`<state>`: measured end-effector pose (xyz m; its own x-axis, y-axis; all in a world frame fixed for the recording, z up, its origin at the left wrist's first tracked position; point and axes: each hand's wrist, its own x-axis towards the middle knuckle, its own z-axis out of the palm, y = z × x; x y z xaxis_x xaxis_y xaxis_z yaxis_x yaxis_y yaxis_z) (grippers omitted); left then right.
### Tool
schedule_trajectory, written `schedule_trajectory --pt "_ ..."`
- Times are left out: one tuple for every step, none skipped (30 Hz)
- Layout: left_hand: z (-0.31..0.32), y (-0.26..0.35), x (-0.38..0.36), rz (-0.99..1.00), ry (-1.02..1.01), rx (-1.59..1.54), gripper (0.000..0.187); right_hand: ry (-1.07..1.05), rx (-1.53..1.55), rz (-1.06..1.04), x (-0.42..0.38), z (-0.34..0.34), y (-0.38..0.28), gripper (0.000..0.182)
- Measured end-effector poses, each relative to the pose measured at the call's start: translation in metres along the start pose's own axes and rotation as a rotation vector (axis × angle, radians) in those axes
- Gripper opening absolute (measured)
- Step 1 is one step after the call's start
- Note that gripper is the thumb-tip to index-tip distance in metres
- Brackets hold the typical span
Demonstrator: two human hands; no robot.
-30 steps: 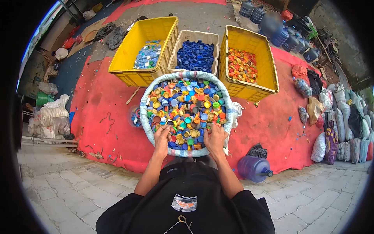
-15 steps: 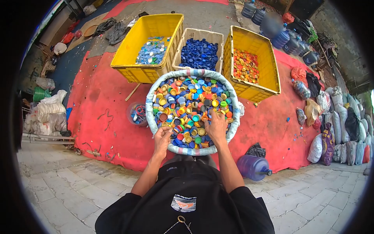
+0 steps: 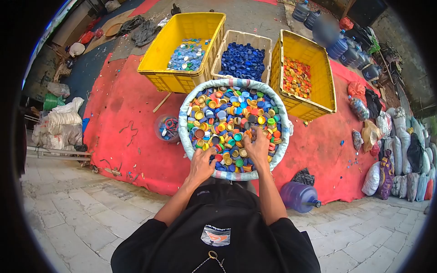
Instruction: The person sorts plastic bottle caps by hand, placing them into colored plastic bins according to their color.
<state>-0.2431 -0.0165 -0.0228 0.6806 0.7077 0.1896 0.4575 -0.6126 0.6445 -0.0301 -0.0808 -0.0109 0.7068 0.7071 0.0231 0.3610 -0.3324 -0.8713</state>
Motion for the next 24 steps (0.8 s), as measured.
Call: schedule_trajectory --pt "0.001 0.001 0.001 0.032 0.003 0.024 0.042 0.015 0.250 0.138 -0.002 -0.003 -0.005 0.035" --pt "0.003 0.001 0.002 0.057 0.006 0.040 0.043 -0.062 0.529 0.269 -0.006 -0.015 -0.009 0.032" --pt "0.003 0.002 0.003 0.041 -0.029 0.059 0.045 -0.107 0.815 0.338 -0.009 -0.020 -0.007 0.033" --pt "0.004 0.002 0.004 0.024 -0.066 0.078 0.046 -0.152 1.103 0.404 -0.013 -0.024 -0.004 0.035" --pt "0.004 0.002 0.005 0.007 -0.100 0.099 0.047 -0.199 1.391 0.465 -0.017 -0.027 0.000 0.036" --pt "0.005 0.003 0.007 0.010 -0.099 0.106 0.047 -0.224 1.451 0.456 -0.021 -0.027 0.004 0.038" --pt "0.007 0.003 0.007 0.010 -0.097 0.115 0.047 -0.220 1.476 0.481 -0.025 -0.027 0.008 0.037" --pt "0.009 0.002 0.006 0.009 -0.096 0.123 0.047 -0.216 1.500 0.507 -0.029 -0.026 0.011 0.036" --pt "0.011 0.001 0.006 0.016 -0.094 0.126 0.046 -0.211 1.524 0.534 -0.034 -0.025 0.011 0.036" --pt "0.012 0.000 0.006 0.023 -0.092 0.129 0.045 -0.194 1.510 0.559 -0.037 -0.023 0.010 0.036" --pt "0.014 -0.001 0.007 0.031 -0.089 0.132 0.044 -0.199 1.508 0.583 -0.040 -0.021 0.010 0.035" --pt "0.015 0.000 0.008 0.036 -0.081 0.127 0.043 -0.204 1.506 0.608 -0.043 -0.018 0.010 0.034" --pt "0.015 0.001 0.009 0.040 -0.072 0.123 0.042 -0.211 1.505 0.633 -0.045 -0.017 0.012 0.033" --pt "0.015 0.002 0.010 0.044 -0.061 0.119 0.040 -0.259 1.531 0.633 -0.046 -0.014 0.017 0.034" --pt "0.016 0.001 0.012 0.050 -0.063 0.115 0.039 -0.274 1.531 0.630 -0.046 -0.014 0.014 0.034" --pt "0.017 -0.001 0.013 0.055 -0.065 0.111 0.038 -0.289 1.531 0.629 -0.046 -0.012 0.011 0.035" --pt "0.018 -0.002 0.013 0.058 -0.067 0.107 0.037 -0.305 1.529 0.628 -0.047 -0.011 0.006 0.035" --pt "0.017 -0.002 0.013 0.045 -0.068 0.094 0.036 -0.307 1.539 0.628 -0.047 -0.010 -0.001 0.036" --pt "0.016 -0.002 0.014 0.033 -0.068 0.082 0.036 -0.319 1.489 0.620 -0.045 -0.009 0.000 0.035" --pt "0.014 -0.002 0.014 0.021 -0.069 0.070 0.036 -0.331 1.439 0.611 -0.043 -0.007 0.001 0.034" --pt "0.011 -0.002 0.015 0.000 -0.035 0.007 0.033 -0.341 1.389 0.602 -0.042 -0.005 0.003 0.033" --pt "0.006 -0.003 0.015 -0.020 0.000 -0.056 0.031 -0.335 1.082 0.512 -0.041 -0.001 0.005 0.032" --pt "0.001 -0.004 0.015 -0.041 0.036 -0.118 0.028 -0.325 0.778 0.416 -0.041 0.006 0.007 0.031" --pt "-0.004 -0.003 0.016 -0.348 -0.041 -0.426 0.027 -0.311 0.475 0.317 -0.040 0.011 0.001 0.030"
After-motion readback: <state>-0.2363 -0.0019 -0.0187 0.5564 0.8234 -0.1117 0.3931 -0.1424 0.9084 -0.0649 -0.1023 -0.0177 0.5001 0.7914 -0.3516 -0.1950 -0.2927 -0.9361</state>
